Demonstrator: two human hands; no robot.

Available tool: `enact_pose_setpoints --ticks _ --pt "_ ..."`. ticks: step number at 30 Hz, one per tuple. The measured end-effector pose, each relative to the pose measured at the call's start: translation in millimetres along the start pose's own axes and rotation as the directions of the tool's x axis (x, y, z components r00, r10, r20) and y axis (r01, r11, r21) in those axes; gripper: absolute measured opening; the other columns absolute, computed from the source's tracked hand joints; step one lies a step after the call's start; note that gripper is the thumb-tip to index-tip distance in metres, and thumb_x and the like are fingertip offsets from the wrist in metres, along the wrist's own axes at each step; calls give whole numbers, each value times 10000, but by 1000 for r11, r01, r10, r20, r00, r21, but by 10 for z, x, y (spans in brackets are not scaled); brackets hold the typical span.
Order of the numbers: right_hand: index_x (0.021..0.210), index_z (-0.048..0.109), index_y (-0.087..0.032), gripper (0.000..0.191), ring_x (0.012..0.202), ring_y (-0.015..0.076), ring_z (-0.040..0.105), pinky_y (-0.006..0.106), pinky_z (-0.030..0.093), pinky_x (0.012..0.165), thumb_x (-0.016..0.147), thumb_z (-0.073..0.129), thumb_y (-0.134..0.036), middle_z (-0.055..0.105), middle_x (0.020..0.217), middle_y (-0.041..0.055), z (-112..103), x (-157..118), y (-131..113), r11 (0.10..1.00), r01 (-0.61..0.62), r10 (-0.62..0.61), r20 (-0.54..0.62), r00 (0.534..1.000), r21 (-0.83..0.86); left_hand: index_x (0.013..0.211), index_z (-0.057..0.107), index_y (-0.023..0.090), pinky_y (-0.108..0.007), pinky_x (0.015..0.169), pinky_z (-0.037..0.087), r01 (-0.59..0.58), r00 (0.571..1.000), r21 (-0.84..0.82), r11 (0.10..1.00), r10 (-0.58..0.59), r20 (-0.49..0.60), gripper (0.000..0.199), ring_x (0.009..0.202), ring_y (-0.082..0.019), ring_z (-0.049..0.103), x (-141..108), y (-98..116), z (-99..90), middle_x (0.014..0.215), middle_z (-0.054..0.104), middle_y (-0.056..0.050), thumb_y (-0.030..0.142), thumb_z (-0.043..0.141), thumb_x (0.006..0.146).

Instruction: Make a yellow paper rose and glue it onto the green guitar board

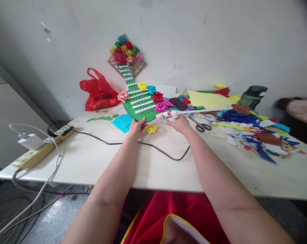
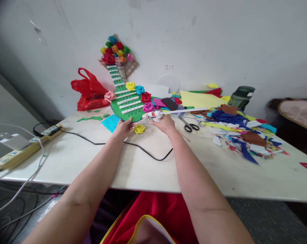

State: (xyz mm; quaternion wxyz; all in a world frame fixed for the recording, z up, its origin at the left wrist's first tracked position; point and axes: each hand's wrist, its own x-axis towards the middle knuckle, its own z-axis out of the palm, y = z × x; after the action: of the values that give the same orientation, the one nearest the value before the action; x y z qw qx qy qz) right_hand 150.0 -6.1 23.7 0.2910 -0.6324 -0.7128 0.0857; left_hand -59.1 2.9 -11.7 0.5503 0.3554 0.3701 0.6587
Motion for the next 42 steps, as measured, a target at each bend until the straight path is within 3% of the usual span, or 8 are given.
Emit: enact_pose_setpoints --ticks 6,23,34,42 --pt "976 671 -231 428 888 240 656 307 492 711 704 617 -557 713 926 79 44 12 26 1000 2 -2 -17 1000 -12 996 457 191 -157 377 331 -6 1000 -7 1000 6 7 451 452 -79 589 1 -2 0 675 607 48 192 755 657" --pt "945 688 -197 390 875 246 654 292 466 703 732 612 -515 709 817 95 13 13 30 1000 -20 20 -26 999 -16 969 453 196 -150 369 332 -8 1000 -6 1000 8 9 438 457 -79 591 5 -8 -8 660 591 55 210 760 658" --pt "931 689 -245 363 854 251 652 298 461 690 719 624 -531 702 815 67 5 26 42 999 -36 36 -10 999 -8 964 458 194 -146 363 320 5 1000 -47 999 -6 -17 454 472 -86 602 7 9 -16 668 594 51 197 769 633" --pt "922 699 -174 418 857 247 642 288 436 692 733 610 -536 695 796 104 6 13 63 999 -36 36 -7 999 -4 1007 480 198 -142 368 320 8 999 -74 997 -12 -53 460 478 -82 603 -1 36 -11 654 583 56 187 765 646"
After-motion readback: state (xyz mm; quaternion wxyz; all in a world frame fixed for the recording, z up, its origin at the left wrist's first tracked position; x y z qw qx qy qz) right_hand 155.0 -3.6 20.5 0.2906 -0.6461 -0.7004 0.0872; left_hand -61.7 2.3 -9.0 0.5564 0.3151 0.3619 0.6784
